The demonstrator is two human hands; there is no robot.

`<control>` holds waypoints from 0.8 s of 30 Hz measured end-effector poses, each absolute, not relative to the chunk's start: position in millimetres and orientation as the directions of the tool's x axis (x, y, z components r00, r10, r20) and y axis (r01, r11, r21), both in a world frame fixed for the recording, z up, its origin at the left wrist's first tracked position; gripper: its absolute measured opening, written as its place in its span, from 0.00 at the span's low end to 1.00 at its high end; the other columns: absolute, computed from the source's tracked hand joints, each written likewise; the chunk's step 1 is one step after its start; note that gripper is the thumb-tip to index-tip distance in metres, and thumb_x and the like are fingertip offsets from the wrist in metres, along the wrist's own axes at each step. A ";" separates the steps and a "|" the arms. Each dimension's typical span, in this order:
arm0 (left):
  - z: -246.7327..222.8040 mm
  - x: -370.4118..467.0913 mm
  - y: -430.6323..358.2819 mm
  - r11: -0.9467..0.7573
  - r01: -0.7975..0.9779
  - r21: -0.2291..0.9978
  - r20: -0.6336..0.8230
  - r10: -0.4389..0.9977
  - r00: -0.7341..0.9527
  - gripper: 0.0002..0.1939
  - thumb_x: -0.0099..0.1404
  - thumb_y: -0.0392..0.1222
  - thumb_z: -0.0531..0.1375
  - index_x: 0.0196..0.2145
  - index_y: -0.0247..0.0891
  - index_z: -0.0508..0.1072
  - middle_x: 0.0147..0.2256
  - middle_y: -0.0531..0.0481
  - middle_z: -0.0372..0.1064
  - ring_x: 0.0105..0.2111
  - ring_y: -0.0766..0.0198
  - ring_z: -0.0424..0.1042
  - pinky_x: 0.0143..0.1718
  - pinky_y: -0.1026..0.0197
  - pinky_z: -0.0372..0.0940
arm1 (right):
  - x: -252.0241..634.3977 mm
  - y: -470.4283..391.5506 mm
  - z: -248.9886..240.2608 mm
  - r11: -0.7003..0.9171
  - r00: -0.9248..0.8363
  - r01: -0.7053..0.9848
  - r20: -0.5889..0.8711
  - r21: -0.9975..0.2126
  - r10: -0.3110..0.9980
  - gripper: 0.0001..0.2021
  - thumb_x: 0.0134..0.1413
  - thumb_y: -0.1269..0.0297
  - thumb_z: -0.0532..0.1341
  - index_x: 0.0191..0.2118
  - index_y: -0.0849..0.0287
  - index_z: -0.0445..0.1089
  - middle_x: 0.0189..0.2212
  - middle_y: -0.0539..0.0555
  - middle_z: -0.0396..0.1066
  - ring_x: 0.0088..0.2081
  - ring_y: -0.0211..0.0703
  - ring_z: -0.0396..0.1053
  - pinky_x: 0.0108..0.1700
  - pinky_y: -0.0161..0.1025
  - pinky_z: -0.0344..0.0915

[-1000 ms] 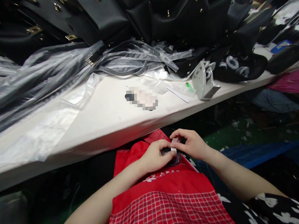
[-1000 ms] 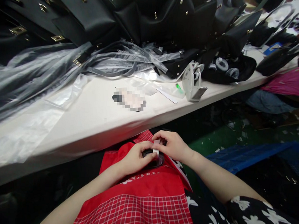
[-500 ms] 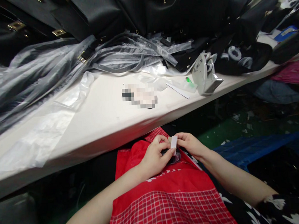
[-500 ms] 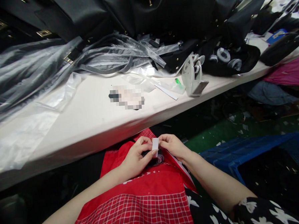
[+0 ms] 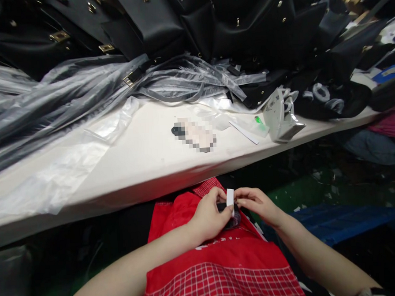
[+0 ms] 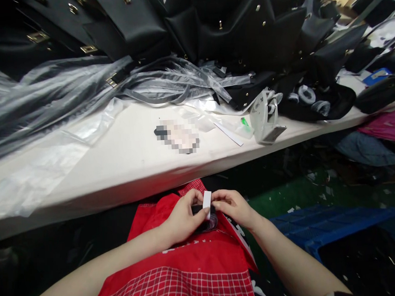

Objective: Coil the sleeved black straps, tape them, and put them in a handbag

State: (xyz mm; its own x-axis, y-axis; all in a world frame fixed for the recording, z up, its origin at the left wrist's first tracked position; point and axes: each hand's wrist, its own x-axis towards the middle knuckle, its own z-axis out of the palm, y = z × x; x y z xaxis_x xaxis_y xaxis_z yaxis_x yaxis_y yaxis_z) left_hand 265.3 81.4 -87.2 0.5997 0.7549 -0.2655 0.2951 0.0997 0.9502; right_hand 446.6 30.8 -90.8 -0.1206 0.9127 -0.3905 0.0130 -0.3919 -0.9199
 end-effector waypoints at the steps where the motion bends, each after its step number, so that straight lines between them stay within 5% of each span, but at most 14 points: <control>1: -87.3 266.2 80.4 0.093 0.298 0.950 -0.261 0.760 0.595 0.08 0.58 0.39 0.60 0.35 0.39 0.64 0.33 0.49 0.72 0.33 0.61 0.71 0.36 0.60 0.65 | 447.3 32.7 -88.9 -0.428 -0.111 0.028 -0.429 -0.903 0.897 0.15 0.48 0.54 0.67 0.36 0.61 0.75 0.33 0.55 0.75 0.34 0.42 0.71 0.39 0.37 0.66; 5: -86.2 268.3 78.1 0.061 0.323 0.945 -0.261 0.734 0.627 0.12 0.59 0.39 0.60 0.39 0.40 0.61 0.34 0.49 0.73 0.33 0.60 0.72 0.36 0.58 0.65 | 447.1 41.6 -84.2 -0.563 -0.040 0.064 -0.566 -0.824 0.823 0.15 0.38 0.57 0.72 0.30 0.61 0.75 0.26 0.52 0.75 0.27 0.40 0.70 0.33 0.36 0.66; 17: -84.3 268.0 78.3 0.029 0.360 0.933 -0.272 0.711 0.648 0.14 0.57 0.41 0.62 0.39 0.40 0.63 0.35 0.49 0.72 0.34 0.59 0.72 0.36 0.58 0.66 | 457.3 54.2 -79.3 -0.595 -0.173 0.153 -0.614 -0.789 0.770 0.11 0.37 0.61 0.71 0.28 0.62 0.77 0.25 0.52 0.76 0.27 0.40 0.71 0.35 0.36 0.68; 20: -83.1 267.3 82.0 0.024 0.370 0.929 -0.276 0.711 0.647 0.13 0.56 0.41 0.62 0.39 0.39 0.64 0.35 0.49 0.73 0.34 0.60 0.72 0.36 0.59 0.65 | 451.3 49.0 -77.2 -0.475 -0.135 0.282 -0.525 -0.833 0.840 0.09 0.45 0.61 0.67 0.30 0.61 0.77 0.27 0.54 0.77 0.29 0.42 0.73 0.35 0.38 0.69; 24: -87.0 263.8 91.9 0.143 0.431 0.891 -0.437 0.526 0.729 0.11 0.54 0.46 0.63 0.32 0.37 0.68 0.27 0.50 0.72 0.26 0.62 0.69 0.26 0.62 0.61 | 444.8 36.7 -71.5 -0.048 -0.160 0.593 -0.176 -0.804 0.971 0.08 0.55 0.68 0.60 0.34 0.56 0.77 0.31 0.54 0.77 0.34 0.43 0.73 0.40 0.40 0.69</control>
